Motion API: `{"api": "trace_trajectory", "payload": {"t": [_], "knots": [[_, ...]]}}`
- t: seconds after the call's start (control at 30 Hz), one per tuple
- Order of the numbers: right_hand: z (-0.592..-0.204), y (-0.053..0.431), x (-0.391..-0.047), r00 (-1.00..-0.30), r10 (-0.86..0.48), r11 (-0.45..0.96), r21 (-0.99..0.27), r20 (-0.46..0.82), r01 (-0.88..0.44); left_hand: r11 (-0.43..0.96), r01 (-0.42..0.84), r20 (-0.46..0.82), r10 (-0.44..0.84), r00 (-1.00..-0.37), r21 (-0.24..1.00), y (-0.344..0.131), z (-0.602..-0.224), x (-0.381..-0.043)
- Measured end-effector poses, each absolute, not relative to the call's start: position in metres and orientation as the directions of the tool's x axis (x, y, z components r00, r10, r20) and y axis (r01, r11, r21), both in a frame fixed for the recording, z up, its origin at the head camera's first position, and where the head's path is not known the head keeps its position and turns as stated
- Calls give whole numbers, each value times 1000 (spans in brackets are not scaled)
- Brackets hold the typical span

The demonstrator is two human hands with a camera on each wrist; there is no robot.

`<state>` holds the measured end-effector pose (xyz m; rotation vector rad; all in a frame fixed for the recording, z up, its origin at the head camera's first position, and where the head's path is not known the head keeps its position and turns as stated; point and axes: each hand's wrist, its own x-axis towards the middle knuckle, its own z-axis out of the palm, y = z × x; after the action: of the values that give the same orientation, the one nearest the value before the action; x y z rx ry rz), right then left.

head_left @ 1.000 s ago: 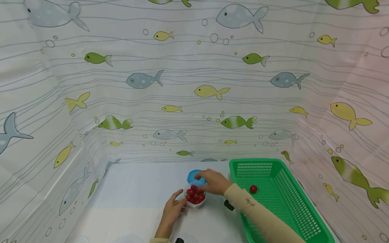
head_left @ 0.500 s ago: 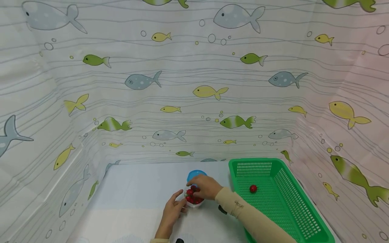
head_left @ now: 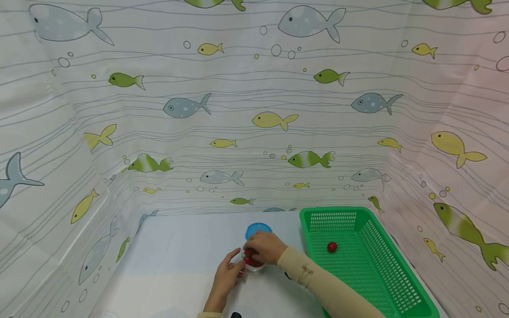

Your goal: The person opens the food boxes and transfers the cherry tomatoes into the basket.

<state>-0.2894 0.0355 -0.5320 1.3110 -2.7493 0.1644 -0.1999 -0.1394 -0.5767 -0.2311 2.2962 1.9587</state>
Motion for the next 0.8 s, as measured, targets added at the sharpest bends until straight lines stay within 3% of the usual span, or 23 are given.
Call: {"api": "trace_trajectory", "payload": {"t": [0.8], "knots": [[-534,37,-288,-573,-787,586,-13,227,-810,158,-193,-187,-51,-981,968,-138,-576,-200]]}}
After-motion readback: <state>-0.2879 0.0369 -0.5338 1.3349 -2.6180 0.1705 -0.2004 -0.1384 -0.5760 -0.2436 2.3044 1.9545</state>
